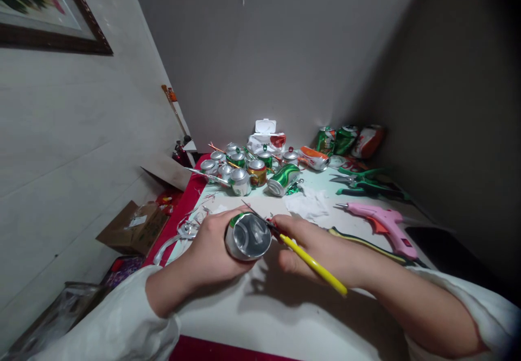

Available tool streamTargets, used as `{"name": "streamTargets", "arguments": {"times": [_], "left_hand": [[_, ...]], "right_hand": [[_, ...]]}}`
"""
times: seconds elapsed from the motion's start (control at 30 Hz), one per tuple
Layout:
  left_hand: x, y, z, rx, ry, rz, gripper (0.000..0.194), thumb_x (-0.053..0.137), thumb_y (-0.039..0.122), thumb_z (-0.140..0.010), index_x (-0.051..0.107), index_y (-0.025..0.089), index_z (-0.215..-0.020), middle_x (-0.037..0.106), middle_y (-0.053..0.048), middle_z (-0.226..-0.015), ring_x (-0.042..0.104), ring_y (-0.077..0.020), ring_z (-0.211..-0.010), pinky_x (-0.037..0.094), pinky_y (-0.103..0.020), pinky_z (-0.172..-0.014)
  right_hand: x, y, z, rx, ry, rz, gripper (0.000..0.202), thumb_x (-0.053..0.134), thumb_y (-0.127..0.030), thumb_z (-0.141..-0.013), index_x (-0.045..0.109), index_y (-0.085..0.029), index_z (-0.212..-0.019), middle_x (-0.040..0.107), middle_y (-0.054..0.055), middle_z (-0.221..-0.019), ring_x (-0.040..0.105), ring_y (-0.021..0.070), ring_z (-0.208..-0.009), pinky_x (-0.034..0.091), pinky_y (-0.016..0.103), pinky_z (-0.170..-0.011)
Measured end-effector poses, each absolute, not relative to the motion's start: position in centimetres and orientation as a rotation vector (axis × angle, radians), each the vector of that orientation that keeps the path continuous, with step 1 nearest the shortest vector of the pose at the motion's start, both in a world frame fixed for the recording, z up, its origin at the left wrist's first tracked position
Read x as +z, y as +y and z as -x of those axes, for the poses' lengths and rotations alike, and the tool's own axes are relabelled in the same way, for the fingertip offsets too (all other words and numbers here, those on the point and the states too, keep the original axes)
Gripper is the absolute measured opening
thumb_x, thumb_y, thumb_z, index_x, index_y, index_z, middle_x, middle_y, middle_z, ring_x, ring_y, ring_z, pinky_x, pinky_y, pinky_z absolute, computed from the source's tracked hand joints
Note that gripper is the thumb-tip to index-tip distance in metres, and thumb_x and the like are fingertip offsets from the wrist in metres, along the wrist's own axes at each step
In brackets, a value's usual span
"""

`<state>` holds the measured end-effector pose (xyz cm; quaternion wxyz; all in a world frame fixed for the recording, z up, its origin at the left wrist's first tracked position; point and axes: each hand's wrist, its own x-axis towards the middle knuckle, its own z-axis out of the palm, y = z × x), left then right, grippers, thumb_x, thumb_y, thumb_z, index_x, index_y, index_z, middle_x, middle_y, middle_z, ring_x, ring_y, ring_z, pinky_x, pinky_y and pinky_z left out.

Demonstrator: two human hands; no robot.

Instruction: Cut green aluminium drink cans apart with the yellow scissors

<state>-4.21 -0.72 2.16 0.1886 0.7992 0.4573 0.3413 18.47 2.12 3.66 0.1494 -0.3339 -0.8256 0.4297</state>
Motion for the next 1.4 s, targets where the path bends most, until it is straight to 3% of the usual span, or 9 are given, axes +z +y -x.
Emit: {"name": "streamTargets", "arguments": {"times": [0.13,0.23,0.4,0.77,1.0,1.13,1.27,1.33,1.4], "left_hand": [[1.8,-0.4,4.3,0.953,1.275,-2.240,0.040,0.078,0.022,-0.064,0.063,0.021,-0.101,0.072,-0.004,-0.103,0.069,-0.0233,-0.092,0.055,-0.033,-0.081],[1.7,-0.2,4.2,1.002,1.235,-2.253,0.044,0.079,0.019,-0.061,0.063,0.021,-0.102,0.071,-0.003,-0.106,0.068,-0.0230,-0.097,0.053,-0.033,-0.089],[2.0,-0.2,3.5,1.052,1.156,-2.237,0.039,0.080,0.016,-0.062,0.063,0.020,-0.097,0.070,-0.002,-0.093,0.066,-0.0198,-0.089,0.050,-0.033,-0.093],[2.1,-0.1,3.5,1.070,1.158,-2.237,0.037,0.083,0.025,-0.063,0.063,0.019,-0.093,0.069,-0.003,-0.091,0.066,-0.0205,-0.085,0.053,-0.032,-0.083],[1.0,-0.3,3.6,1.091,1.280,-2.218,0.050,0.082,0.033,-0.064,0.061,0.018,-0.106,0.068,-0.010,-0.111,0.065,-0.0274,-0.107,0.052,-0.039,-0.096],[0.3,-0.4,3.8,1.119,1.359,-2.171,0.084,0.085,0.037,-0.061,0.049,0.017,-0.134,0.057,-0.016,-0.137,0.054,-0.0315,-0.127,0.043,-0.045,-0.110],[0.2,-0.5,3.9,1.087,1.425,-2.115,0.109,0.086,0.041,-0.061,0.029,0.019,-0.151,0.049,-0.016,-0.147,0.050,-0.0317,-0.133,0.042,-0.047,-0.112],[0.2,-0.5,3.9,1.078,1.448,-2.111,0.107,0.086,0.042,-0.061,0.030,0.019,-0.150,0.048,-0.016,-0.147,0.050,-0.0322,-0.133,0.042,-0.047,-0.112],[0.2,-0.4,3.8,1.065,1.456,-2.127,0.094,0.085,0.040,-0.062,0.042,0.019,-0.143,0.052,-0.016,-0.144,0.052,-0.0329,-0.131,0.043,-0.047,-0.111]], "right_hand": [[3.9,1.7,-18.2,1.202,-2.385,1.068,0.056,0.053,-0.068,-0.084,0.055,-0.016,-0.104,0.057,0.010,-0.102,0.058,0.0241,-0.087,0.048,0.038,-0.078],[4.0,1.2,-17.7,0.962,-2.408,1.229,0.064,0.056,-0.073,-0.079,0.055,-0.014,-0.105,0.053,0.011,-0.104,0.056,0.0249,-0.086,0.048,0.040,-0.077],[4.0,0.6,-17.1,0.677,-2.432,1.359,0.074,0.058,-0.079,-0.073,0.056,-0.012,-0.106,0.051,0.013,-0.105,0.056,0.0279,-0.088,0.049,0.044,-0.078],[3.5,0.8,-16.9,0.544,-2.460,1.417,0.070,0.054,-0.078,-0.077,0.061,-0.012,-0.097,0.056,0.012,-0.096,0.060,0.0253,-0.079,0.048,0.038,-0.070],[2.9,1.2,-17.2,0.481,-2.441,1.378,0.072,0.048,-0.081,-0.078,0.064,-0.012,-0.092,0.058,0.011,-0.091,0.059,0.0239,-0.076,0.045,0.035,-0.066],[2.6,1.4,-17.3,0.435,-2.421,1.362,0.074,0.046,-0.083,-0.077,0.065,-0.012,-0.091,0.059,0.011,-0.088,0.058,0.0221,-0.070,0.042,0.033,-0.061],[2.4,1.5,-17.3,0.425,-2.405,1.323,0.075,0.043,-0.082,-0.079,0.066,-0.012,-0.093,0.061,0.011,-0.087,0.059,0.0227,-0.070,0.041,0.032,-0.062],[2.3,1.5,-17.3,0.420,-2.392,1.311,0.075,0.043,-0.082,-0.079,0.067,-0.012,-0.095,0.061,0.011,-0.088,0.060,0.0233,-0.072,0.041,0.033,-0.062],[2.2,1.5,-17.3,0.417,-2.397,1.319,0.076,0.045,-0.083,-0.078,0.067,-0.012,-0.095,0.061,0.011,-0.087,0.060,0.0235,-0.072,0.041,0.032,-0.062]]}}
